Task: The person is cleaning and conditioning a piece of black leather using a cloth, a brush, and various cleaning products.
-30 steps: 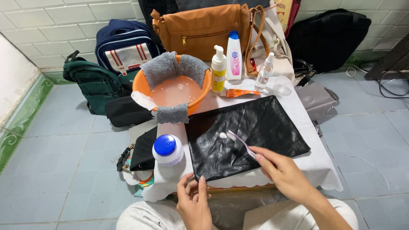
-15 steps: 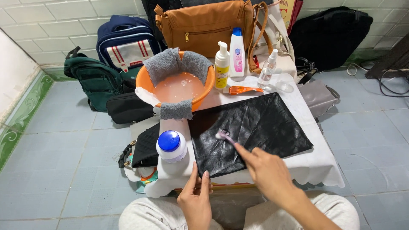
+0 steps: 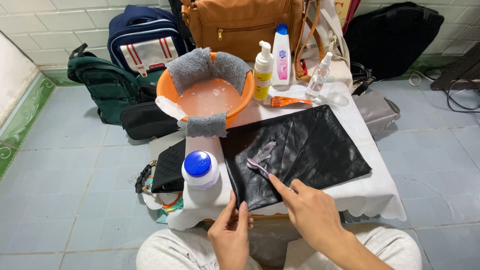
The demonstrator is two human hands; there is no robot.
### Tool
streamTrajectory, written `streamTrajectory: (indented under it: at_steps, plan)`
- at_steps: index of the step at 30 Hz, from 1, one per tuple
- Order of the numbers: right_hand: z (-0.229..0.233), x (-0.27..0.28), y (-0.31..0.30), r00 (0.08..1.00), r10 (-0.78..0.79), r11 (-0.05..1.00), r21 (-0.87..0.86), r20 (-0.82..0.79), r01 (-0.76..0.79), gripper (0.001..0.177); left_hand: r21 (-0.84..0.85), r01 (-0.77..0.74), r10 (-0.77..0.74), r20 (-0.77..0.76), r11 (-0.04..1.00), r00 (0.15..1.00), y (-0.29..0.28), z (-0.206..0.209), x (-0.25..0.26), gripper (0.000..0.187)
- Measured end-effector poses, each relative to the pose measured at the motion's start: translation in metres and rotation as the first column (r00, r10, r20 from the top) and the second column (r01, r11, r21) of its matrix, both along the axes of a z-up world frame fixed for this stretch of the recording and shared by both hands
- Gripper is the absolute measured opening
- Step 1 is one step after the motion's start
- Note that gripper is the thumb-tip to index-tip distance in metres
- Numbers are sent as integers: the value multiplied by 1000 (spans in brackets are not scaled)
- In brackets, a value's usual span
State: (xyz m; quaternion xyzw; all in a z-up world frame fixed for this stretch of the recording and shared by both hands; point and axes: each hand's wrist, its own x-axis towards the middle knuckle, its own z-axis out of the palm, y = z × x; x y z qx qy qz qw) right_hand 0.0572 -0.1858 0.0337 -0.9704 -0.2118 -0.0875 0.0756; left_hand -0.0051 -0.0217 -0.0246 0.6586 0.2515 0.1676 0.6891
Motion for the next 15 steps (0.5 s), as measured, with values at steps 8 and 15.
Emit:
streamTrajectory:
  at_steps: [8,15]
  plan:
    - [-5,-18,-21,964,-239,971,-47,-114,235,57,-257,-26,23,-13,966,1000,-38,-16,-16,54]
    - [-13,3,-23,997,-77,995,-58,-22,76,64,-217,85,-82,22,972,996,-38,-3,-17,61]
